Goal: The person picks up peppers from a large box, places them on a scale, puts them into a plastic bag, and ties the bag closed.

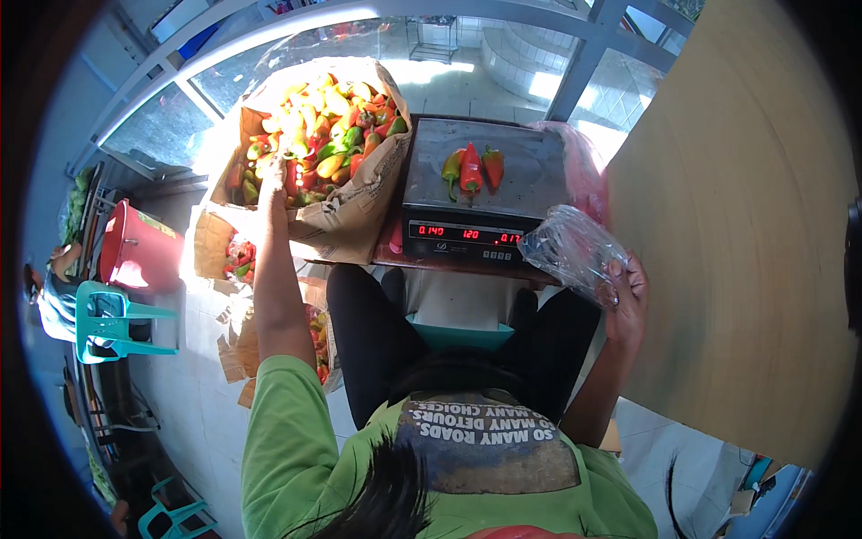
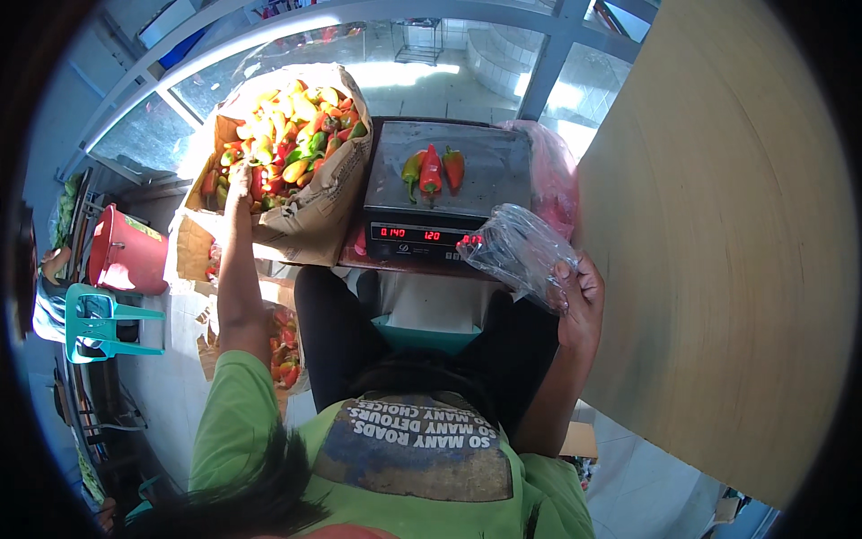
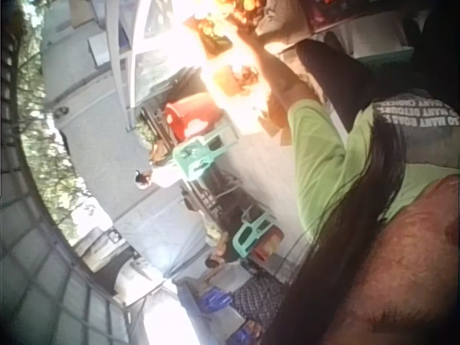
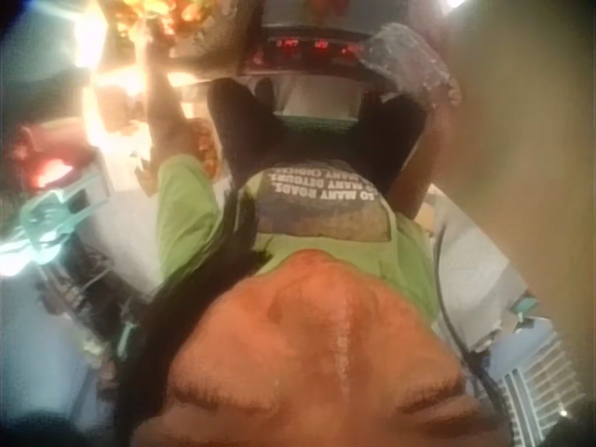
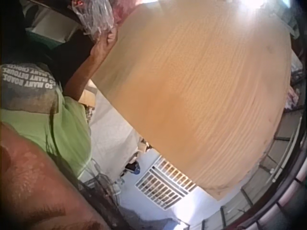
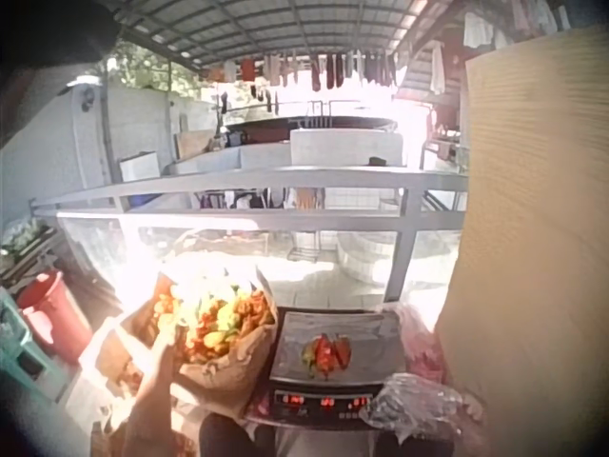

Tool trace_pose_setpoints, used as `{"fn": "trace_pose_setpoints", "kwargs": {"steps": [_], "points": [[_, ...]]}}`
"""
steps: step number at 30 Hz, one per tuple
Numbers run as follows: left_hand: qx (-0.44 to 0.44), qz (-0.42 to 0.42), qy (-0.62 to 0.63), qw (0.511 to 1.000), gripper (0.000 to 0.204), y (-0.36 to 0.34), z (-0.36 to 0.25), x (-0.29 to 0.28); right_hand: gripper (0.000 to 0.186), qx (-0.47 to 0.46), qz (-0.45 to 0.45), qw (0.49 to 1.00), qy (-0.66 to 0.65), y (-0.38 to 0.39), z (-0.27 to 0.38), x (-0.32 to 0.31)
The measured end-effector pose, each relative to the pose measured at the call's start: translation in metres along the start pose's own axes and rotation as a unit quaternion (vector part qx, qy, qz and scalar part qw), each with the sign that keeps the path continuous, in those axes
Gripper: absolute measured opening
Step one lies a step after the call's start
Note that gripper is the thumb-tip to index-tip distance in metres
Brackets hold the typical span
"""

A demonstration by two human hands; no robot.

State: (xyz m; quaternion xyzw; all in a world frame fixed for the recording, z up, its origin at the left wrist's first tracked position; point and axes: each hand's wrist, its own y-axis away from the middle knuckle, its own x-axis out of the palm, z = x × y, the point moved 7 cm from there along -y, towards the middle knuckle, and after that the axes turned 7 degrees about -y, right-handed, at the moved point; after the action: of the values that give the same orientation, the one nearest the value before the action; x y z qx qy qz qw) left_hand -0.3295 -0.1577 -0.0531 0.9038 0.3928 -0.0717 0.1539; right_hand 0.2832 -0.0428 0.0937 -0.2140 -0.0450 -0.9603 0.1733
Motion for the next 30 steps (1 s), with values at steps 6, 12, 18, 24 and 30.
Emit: {"fn": "trace_pose_setpoints", "kwargs": {"steps": [6,12,18,24,30], "points": [[-0.007,0.025,0.011,1.000,0.034,0.008,-0.003,0.001,0.012,0.003,-0.015,1.000,0.005,0.000,0.000,0.002],[0.001,0.035,0.013,0.999,0.035,0.003,-0.015,0.007,0.012,-0.009,0.000,1.000,0.001,0.001,0.002,0.001],[0.163,-0.110,-0.014,0.980,0.033,-0.008,-0.077,0.005,0.012,-0.005,-0.002,1.000,-0.003,-0.002,0.006,0.003],[0.291,0.015,-0.124,0.949,0.036,0.076,-0.191,0.149,0.011,-0.018,-0.002,1.000,-0.005,-0.002,0.012,-0.002],[0.289,0.094,-0.370,0.878,0.036,0.130,-0.165,0.281,0.010,-0.015,0.004,1.000,-0.008,0.002,0.010,-0.004]]}}
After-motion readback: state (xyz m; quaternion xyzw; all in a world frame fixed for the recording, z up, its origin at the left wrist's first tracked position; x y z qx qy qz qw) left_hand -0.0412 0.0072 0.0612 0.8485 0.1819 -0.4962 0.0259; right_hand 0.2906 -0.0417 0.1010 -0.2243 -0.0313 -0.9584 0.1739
